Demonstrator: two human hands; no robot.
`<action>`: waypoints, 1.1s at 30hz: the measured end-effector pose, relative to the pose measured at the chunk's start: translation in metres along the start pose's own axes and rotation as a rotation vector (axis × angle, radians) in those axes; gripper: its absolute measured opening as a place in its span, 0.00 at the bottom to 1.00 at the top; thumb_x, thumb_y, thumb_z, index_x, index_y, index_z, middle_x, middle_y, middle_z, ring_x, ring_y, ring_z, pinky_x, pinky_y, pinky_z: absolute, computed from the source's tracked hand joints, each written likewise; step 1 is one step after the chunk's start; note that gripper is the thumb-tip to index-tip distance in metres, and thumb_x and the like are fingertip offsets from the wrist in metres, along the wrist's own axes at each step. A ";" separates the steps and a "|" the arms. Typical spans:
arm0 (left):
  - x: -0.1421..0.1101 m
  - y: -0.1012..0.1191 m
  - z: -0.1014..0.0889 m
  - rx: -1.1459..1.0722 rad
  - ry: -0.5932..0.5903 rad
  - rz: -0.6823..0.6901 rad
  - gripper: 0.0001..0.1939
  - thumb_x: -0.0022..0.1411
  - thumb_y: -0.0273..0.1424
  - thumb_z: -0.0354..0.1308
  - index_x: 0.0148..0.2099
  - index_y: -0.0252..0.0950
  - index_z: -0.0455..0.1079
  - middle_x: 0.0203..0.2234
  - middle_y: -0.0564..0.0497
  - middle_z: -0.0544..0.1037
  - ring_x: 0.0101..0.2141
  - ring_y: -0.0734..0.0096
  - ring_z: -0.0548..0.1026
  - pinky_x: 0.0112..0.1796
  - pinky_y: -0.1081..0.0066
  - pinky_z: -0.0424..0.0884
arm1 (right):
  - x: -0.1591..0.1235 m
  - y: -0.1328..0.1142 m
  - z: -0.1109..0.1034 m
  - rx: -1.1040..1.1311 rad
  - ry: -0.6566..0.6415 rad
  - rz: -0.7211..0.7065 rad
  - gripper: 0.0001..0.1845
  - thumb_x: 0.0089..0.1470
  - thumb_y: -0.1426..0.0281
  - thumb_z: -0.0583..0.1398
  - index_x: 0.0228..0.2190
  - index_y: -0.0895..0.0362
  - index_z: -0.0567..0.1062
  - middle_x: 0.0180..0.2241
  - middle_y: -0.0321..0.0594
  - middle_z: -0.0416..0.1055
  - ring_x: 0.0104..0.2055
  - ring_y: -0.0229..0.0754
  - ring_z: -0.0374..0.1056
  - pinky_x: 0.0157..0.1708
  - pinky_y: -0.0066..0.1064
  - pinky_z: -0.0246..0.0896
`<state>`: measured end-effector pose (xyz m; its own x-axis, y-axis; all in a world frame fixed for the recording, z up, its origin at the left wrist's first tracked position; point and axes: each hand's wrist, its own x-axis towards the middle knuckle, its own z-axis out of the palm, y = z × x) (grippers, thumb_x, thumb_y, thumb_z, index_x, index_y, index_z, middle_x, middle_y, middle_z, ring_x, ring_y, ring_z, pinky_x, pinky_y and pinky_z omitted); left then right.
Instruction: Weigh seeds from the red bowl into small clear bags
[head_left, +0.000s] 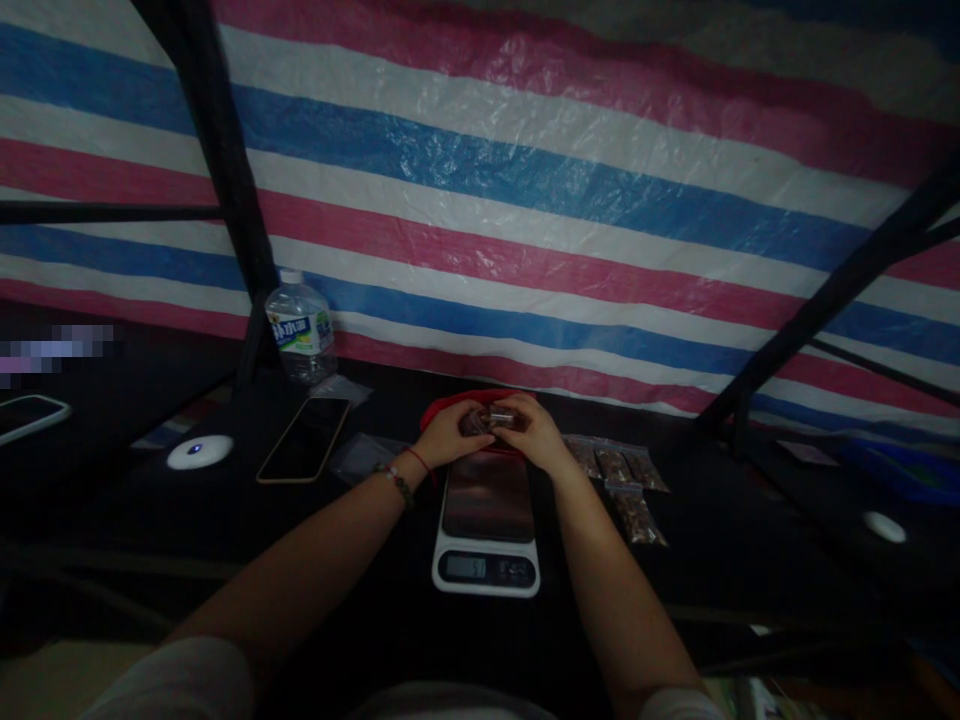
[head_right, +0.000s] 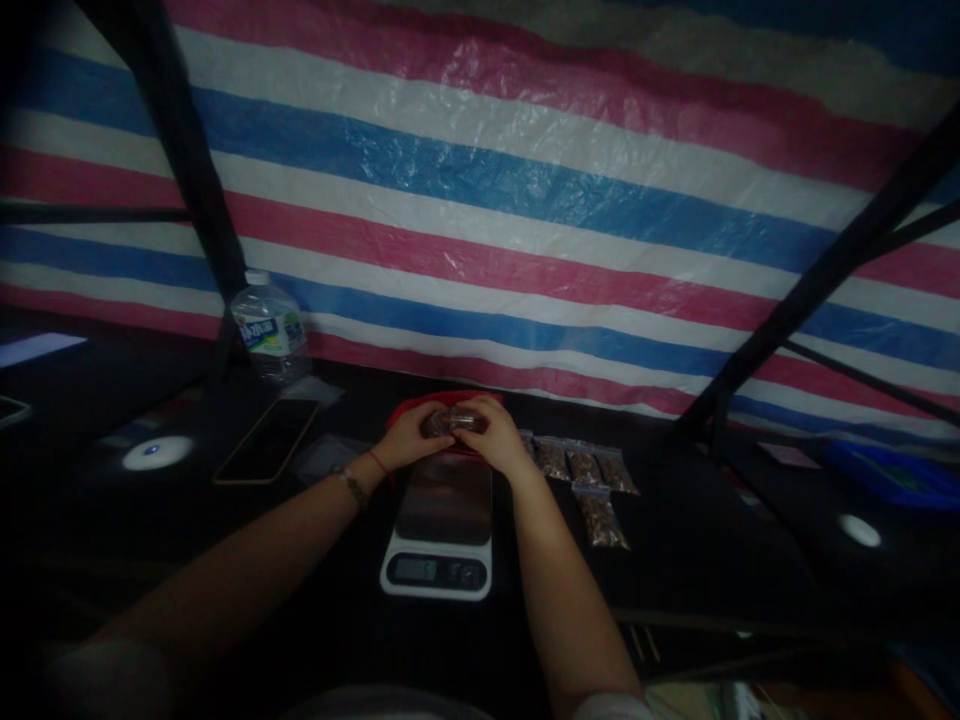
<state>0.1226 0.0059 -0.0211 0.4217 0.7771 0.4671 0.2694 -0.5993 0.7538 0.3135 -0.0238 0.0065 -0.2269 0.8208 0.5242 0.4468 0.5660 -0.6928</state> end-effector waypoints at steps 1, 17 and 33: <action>0.000 0.000 0.000 -0.007 0.003 -0.004 0.23 0.48 0.41 0.65 0.44 0.35 0.68 0.38 0.47 0.76 0.38 0.62 0.74 0.39 0.66 0.69 | 0.000 0.000 0.000 -0.002 0.004 -0.001 0.22 0.42 0.70 0.66 0.42 0.53 0.73 0.43 0.42 0.71 0.47 0.46 0.67 0.50 0.40 0.61; 0.000 0.000 0.003 -0.189 0.042 -0.038 0.19 0.50 0.40 0.62 0.42 0.35 0.68 0.34 0.50 0.75 0.35 0.67 0.72 0.38 0.68 0.68 | -0.001 0.005 0.000 0.184 -0.005 0.086 0.29 0.45 0.71 0.62 0.50 0.54 0.66 0.42 0.42 0.70 0.41 0.41 0.69 0.42 0.34 0.66; 0.005 -0.003 -0.019 -1.232 0.167 -0.322 0.23 0.58 0.48 0.51 0.45 0.35 0.69 0.34 0.48 0.77 0.30 0.69 0.74 0.32 0.68 0.71 | -0.053 -0.041 0.004 -0.016 -0.243 0.039 0.30 0.47 0.76 0.61 0.53 0.51 0.66 0.52 0.43 0.67 0.53 0.44 0.64 0.52 0.38 0.60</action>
<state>0.1069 0.0152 -0.0126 0.3500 0.9213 0.1694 -0.6741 0.1221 0.7285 0.3035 -0.0905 0.0049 -0.4102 0.8373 0.3616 0.4720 0.5342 -0.7013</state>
